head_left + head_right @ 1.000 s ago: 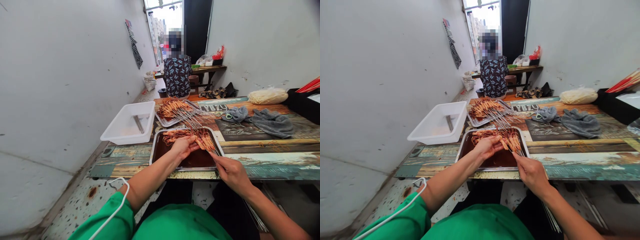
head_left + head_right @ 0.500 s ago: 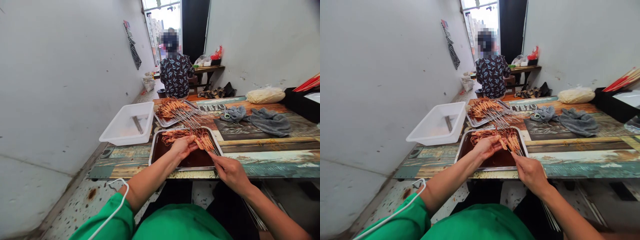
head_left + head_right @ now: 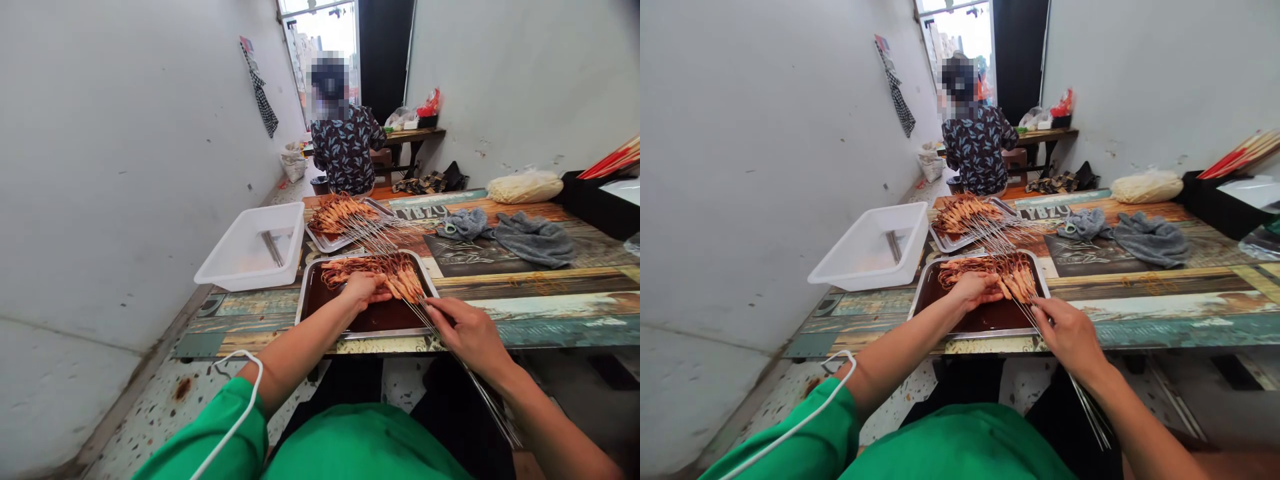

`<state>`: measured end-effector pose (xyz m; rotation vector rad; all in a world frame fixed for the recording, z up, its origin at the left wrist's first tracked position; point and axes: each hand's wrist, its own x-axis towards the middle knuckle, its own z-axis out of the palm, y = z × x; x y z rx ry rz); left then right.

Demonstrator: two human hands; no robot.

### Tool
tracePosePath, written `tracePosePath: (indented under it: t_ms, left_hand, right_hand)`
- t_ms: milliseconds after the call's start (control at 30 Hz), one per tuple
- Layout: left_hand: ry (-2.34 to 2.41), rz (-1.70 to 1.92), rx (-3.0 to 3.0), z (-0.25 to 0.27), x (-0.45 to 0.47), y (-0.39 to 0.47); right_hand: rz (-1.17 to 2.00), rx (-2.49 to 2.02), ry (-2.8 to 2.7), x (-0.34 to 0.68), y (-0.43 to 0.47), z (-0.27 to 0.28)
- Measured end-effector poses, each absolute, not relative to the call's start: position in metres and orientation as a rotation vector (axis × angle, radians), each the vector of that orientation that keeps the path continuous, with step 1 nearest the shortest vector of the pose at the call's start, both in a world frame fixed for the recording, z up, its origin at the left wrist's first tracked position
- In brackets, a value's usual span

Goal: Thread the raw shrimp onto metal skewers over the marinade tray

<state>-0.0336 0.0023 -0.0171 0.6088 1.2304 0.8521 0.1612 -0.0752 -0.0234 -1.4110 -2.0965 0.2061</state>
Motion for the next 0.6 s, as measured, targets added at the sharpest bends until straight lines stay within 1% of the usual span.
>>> tracePosePath:
  t_ms: [133,200,300,467,600]
  left_hand:
    - [1.375,0.736,0.817,-0.021,-0.03,0.003]
    - [1.415,0.73,0.877,-0.024,-0.028,0.003]
    - [1.435,0.743,0.889,-0.028,-0.023,0.005]
    - [1.428,0.731,0.838,-0.027,-0.02,0.005]
    - [1.418,0.75,0.78,-0.023,-0.021,0.004]
  right_hand:
    - [0.221,-1.728,-2.151,0.166,-0.074,-0.016]
    - [0.264,-1.795,-2.206,0.165,-0.074,-0.015]
    - [0.273,-1.796,-2.23,0.161,-0.075,-0.017]
    - [0.177,-1.76,-2.324,0.156,-0.076,-0.02]
    - [0.146,-1.813,-2.374,0.149,-0.076,-0.017]
